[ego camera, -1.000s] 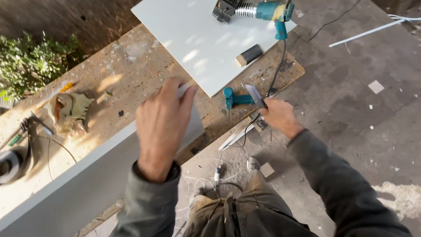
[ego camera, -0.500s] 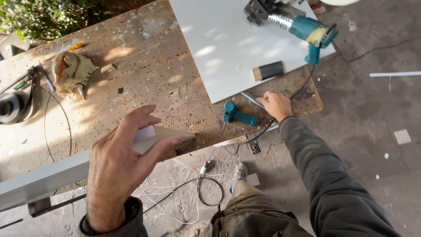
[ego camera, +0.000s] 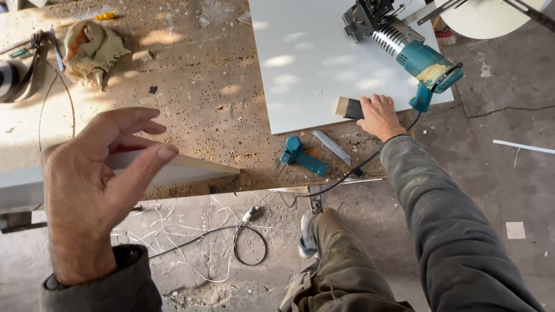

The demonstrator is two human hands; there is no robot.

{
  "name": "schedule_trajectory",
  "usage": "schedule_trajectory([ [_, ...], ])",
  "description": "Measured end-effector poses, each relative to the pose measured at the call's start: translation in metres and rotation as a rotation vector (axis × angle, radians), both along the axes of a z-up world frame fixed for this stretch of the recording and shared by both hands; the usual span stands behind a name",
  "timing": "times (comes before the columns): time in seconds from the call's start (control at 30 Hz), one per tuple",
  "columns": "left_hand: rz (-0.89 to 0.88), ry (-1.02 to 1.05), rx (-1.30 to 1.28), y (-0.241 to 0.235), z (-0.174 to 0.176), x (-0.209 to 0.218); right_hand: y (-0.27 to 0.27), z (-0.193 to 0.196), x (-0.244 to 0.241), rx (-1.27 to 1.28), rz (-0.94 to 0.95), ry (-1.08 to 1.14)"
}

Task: The person uses a handheld utility knife to trim the edge of a white rectangular board. They then use a sanding block to smooth the edges and surface of the board, repeatedly flipping and repositioning the board on the workbench.

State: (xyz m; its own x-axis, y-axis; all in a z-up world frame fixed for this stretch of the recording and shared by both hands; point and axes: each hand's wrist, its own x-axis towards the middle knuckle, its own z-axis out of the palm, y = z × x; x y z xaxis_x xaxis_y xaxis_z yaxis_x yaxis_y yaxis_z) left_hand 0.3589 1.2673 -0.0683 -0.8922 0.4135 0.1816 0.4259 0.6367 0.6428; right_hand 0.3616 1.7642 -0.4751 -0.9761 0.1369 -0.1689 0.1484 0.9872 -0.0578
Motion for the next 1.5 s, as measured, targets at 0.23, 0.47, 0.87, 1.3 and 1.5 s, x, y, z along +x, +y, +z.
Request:
schedule_trajectory([
  [0.23,0.115,-0.085,0.144,0.016,0.002,0.003,-0.013,0.022,0.013,-0.266,-0.062,0.147],
  [0.47,0.141,-0.042,0.41,0.006,-0.012,0.001,-0.088,0.059,-0.024,-1.5,-0.117,0.011],
  [0.87,0.419,0.304,0.556,0.03,-0.02,0.009,-0.261,0.346,-0.077,-1.627,0.468,-0.533],
  [1.3,0.662,0.537,-0.101,-0.007,-0.088,0.039,-0.328,0.415,-0.085,-0.762,0.88,-0.511],
  [1.5,0.621,0.58,-0.113,-0.049,-0.084,0.013,-0.345,0.384,-0.094,-0.685,1.104,-0.19],
])
